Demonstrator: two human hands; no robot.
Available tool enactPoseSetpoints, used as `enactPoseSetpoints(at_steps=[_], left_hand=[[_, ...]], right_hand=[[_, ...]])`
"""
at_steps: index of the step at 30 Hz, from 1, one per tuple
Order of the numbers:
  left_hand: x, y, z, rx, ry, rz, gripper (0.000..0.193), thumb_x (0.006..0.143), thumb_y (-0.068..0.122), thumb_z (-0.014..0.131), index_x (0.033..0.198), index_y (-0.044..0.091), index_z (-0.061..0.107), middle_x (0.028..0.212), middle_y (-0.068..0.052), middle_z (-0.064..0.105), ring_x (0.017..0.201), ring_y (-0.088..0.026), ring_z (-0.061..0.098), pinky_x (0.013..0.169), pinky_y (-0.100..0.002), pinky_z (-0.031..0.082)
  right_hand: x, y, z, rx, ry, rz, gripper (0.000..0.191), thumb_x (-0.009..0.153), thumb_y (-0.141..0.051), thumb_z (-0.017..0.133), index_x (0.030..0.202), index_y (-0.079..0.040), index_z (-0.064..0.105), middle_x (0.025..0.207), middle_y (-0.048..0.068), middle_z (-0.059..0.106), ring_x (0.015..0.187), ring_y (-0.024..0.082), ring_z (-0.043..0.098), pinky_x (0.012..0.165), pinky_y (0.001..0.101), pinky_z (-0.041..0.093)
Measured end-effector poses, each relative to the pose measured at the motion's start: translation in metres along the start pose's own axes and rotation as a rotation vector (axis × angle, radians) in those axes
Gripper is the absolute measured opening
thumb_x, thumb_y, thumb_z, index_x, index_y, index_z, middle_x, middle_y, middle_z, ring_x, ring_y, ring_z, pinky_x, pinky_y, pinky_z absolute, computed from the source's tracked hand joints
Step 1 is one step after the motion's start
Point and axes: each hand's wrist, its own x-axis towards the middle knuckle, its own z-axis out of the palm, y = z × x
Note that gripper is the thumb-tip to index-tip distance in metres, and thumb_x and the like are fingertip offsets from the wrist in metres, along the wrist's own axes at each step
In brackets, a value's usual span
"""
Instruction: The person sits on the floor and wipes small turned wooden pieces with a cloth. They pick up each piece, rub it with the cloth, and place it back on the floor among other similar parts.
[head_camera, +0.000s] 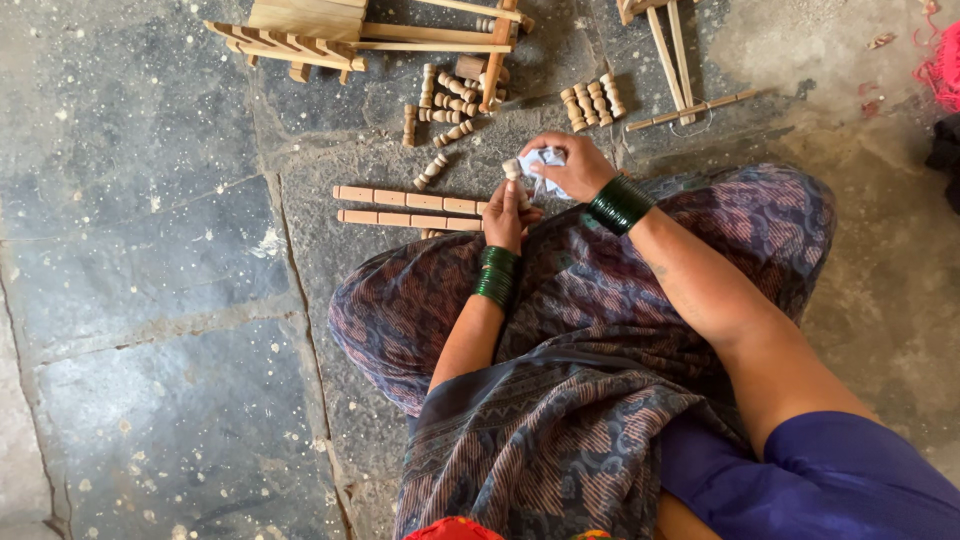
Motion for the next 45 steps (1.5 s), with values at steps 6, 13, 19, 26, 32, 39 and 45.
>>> enactPoseSetpoints(at_steps=[6,13,19,26,32,39,45], left_hand=[[0.0,0.003,0.002,-0.085,-0.096,-0.077,0.042,0.106,0.025,0.052,0.141,0.003,0.053,0.096,-0.012,0.073,0.07,-0.016,0.069,0.064,-0.03,0.062],[-0.001,-0.003,0.002,-0.113,-0.084,-0.04,0.042,0.107,0.022,0.052,0.143,0.0,0.051,0.101,-0.009,0.071,0.077,-0.019,0.072,0.071,-0.032,0.064],[0.002,0.002,-0.001,-0.053,-0.002,0.003,0.04,0.109,0.021,0.053,0.143,-0.001,0.054,0.095,-0.009,0.069,0.071,-0.017,0.07,0.066,-0.032,0.063],[-0.003,0.004,0.002,0.034,-0.089,0.027,0.045,0.105,0.02,0.056,0.145,0.002,0.051,0.101,-0.011,0.073,0.074,-0.018,0.072,0.066,-0.031,0.063],[-0.002,0.003,0.004,0.015,-0.045,0.065,0.045,0.104,0.018,0.06,0.145,0.001,0.053,0.101,-0.01,0.073,0.075,-0.014,0.07,0.066,-0.029,0.061],[0.0,0.0,0.004,0.105,-0.016,0.196,0.041,0.1,0.009,0.068,0.14,0.004,0.062,0.1,-0.005,0.071,0.079,-0.011,0.067,0.07,-0.026,0.058],[-0.001,0.003,0.0,0.341,0.029,0.239,0.037,0.093,0.005,0.072,0.13,0.008,0.067,0.112,-0.002,0.072,0.097,-0.009,0.068,0.083,-0.025,0.058]], right_hand=[[0.004,0.016,0.01,-0.07,0.125,-0.233,0.016,0.091,-0.012,0.079,0.105,-0.014,0.073,0.107,0.002,0.073,0.087,0.012,0.068,0.074,0.0283,0.059],[0.002,0.021,0.018,-0.193,-0.086,-0.319,0.013,0.09,-0.013,0.077,0.102,-0.015,0.076,0.106,0.004,0.074,0.09,0.016,0.07,0.085,0.0327,0.059],[-0.001,0.011,0.007,-0.275,-0.233,-0.02,0.019,0.085,-0.017,0.08,0.104,-0.017,0.078,0.101,0.005,0.076,0.082,0.019,0.071,0.076,0.0322,0.055],[0.001,0.006,0.004,-0.137,0.011,-0.157,0.035,0.092,-0.021,0.071,0.126,-0.015,0.068,0.124,0.008,0.072,0.102,0.022,0.071,0.087,0.0384,0.058],[0.0,-0.006,-0.005,-0.126,-0.087,-0.094,0.047,0.092,-0.045,0.071,0.129,-0.015,0.068,0.126,0.01,0.072,0.101,0.026,0.068,0.082,0.041,0.055],[-0.001,-0.01,-0.009,-0.149,-0.03,0.051,0.033,0.101,-0.04,0.06,0.123,-0.02,0.074,0.109,0.006,0.079,0.079,0.022,0.07,0.071,0.0362,0.054],[-0.001,-0.01,-0.007,-0.24,-0.028,-0.051,0.031,0.096,-0.036,0.068,0.123,-0.02,0.073,0.103,0.008,0.078,0.076,0.021,0.073,0.071,0.037,0.058]])
